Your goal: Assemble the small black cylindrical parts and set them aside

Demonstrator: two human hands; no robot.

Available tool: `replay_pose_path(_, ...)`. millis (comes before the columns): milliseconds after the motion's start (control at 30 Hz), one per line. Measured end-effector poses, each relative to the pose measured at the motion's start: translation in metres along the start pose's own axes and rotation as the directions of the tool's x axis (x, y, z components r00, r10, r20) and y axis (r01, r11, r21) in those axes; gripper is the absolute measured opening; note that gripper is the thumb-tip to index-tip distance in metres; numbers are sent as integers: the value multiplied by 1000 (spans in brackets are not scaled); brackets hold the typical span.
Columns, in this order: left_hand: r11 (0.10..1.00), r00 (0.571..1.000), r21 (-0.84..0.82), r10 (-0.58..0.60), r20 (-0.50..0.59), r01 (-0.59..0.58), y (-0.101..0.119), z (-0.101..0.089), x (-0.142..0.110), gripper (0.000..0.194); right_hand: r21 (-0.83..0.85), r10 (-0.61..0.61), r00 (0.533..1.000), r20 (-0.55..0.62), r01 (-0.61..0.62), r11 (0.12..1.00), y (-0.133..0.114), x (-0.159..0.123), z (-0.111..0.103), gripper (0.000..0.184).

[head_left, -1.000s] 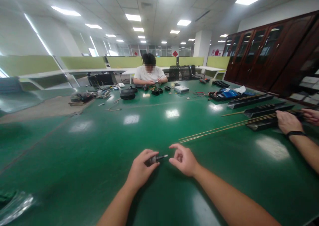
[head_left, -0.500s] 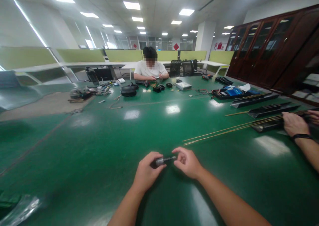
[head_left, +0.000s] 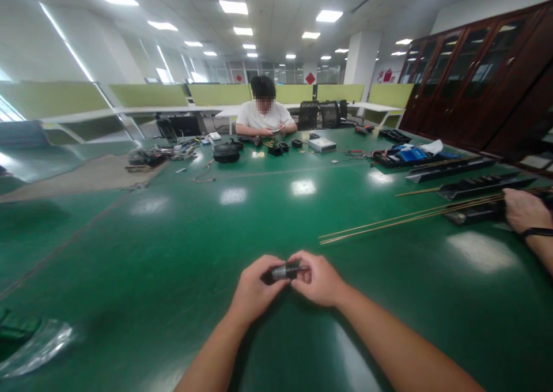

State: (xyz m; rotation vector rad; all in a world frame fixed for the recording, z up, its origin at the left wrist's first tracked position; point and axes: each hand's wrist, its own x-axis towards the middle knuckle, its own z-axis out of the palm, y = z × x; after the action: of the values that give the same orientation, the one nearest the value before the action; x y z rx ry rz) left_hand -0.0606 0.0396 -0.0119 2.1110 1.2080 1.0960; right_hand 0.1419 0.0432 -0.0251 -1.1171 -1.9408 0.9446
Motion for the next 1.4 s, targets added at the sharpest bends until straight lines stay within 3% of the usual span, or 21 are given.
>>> replay_pose_path(700, 1000, 1000, 4, 14, -11, -14, 0, 3, 3, 18, -21, 33, 999, -19, -33, 999, -1, 1, -1, 23)
replay_pose_path(1067, 1000, 1000, 14, 15, -24, -15, 1, 3, 1, 17, -31, -8, 997, -75, 5, 999, -3, 2, -3, 9)
replay_pose_path(1400, 1000, 999, 11, -4, -34, 4, 5, 1, 1, 19, -7, -3, 998, -69, 3, 1000, -1, 1, -4, 9)
